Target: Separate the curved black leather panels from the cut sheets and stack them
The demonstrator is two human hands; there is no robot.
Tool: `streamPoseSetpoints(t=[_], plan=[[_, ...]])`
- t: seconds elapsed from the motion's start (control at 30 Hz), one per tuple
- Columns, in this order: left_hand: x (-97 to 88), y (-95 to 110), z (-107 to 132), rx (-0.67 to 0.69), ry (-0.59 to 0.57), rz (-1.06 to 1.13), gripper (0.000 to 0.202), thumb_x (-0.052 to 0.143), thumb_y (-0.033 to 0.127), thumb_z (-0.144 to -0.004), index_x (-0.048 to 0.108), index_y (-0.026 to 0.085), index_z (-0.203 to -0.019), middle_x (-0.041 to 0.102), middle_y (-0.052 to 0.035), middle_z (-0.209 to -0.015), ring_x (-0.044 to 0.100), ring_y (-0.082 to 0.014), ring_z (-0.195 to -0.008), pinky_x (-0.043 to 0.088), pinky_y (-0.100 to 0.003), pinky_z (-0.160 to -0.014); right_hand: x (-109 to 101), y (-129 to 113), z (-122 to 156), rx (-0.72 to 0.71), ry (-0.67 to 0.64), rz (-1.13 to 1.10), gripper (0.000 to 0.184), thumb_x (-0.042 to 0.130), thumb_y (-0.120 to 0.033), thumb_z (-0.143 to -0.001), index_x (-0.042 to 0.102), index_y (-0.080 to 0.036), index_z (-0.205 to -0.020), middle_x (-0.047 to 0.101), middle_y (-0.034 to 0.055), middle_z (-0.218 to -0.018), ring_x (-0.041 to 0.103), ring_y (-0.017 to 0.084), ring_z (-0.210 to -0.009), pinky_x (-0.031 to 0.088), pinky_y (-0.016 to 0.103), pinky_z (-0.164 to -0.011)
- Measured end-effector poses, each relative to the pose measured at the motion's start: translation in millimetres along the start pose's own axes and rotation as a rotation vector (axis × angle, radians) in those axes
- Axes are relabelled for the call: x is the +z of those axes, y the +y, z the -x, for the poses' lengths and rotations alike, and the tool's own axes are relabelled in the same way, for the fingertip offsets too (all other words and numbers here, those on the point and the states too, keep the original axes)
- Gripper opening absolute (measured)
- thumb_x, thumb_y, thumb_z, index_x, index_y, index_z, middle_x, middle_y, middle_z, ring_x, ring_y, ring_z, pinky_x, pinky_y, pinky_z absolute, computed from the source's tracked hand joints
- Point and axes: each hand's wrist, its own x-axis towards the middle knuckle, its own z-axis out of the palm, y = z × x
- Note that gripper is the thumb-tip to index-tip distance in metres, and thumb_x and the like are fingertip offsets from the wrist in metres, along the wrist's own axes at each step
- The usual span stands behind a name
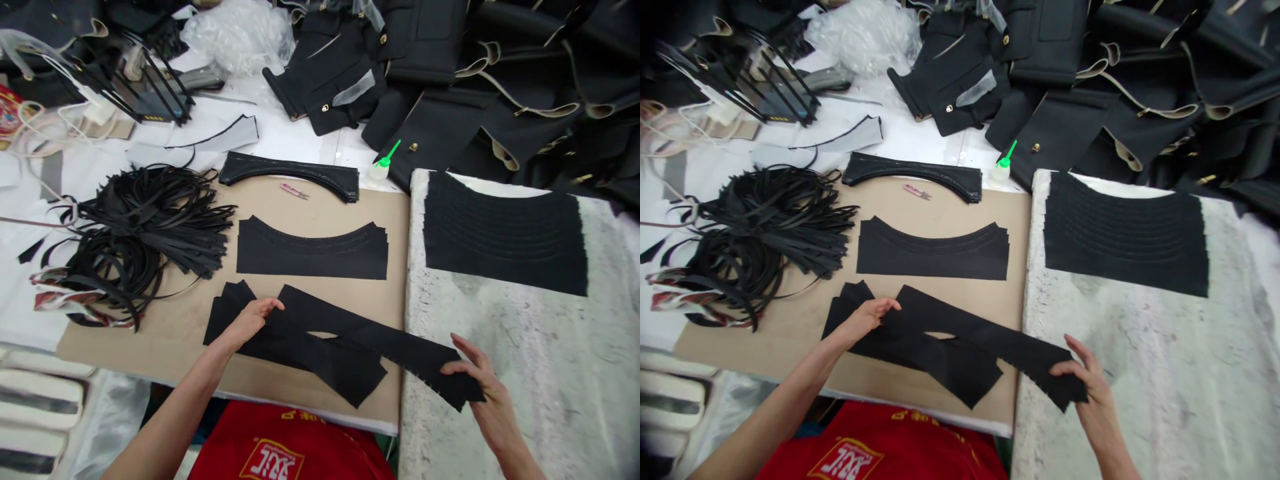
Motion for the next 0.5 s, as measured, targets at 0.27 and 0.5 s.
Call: streamPoseSetpoints(t=[0.27,0.5], plan=[[2.9,-2.7,0.1,-0.018,-0.079,0.012,0.061,0.041,0.006,-0.040,0.070,0.017,-0.093,0.072,-0.0027,-0.095,0.063,-0.0238,-0.097,0.047,-0.032,-0.081,-1.9,1.8,0.1,-0.014,0.037,0.022,0.043,0.064,-0.065,-0.072,0.073,-0.023,-0.072,0.048,0.0092,-0.136,0.052,0.035,-0.114,0.050,0.041,-0.088],[-10.9,18.0,33.8,-0.043,-0.055,0.150,0.049,0.061,0.003,-0.051,0.074,0.017,-0.096,0.072,-0.0034,-0.096,0.064,-0.0197,-0.090,0.046,-0.023,-0.072,-26.1,1.4,-2.7,-0.023,-0.002,-0.056,0.029,0.071,-0.048,-0.069,0.073,-0.025,-0.087,0.058,0.0096,-0.130,0.043,0.040,-0.128,0.033,0.056,-0.107]])
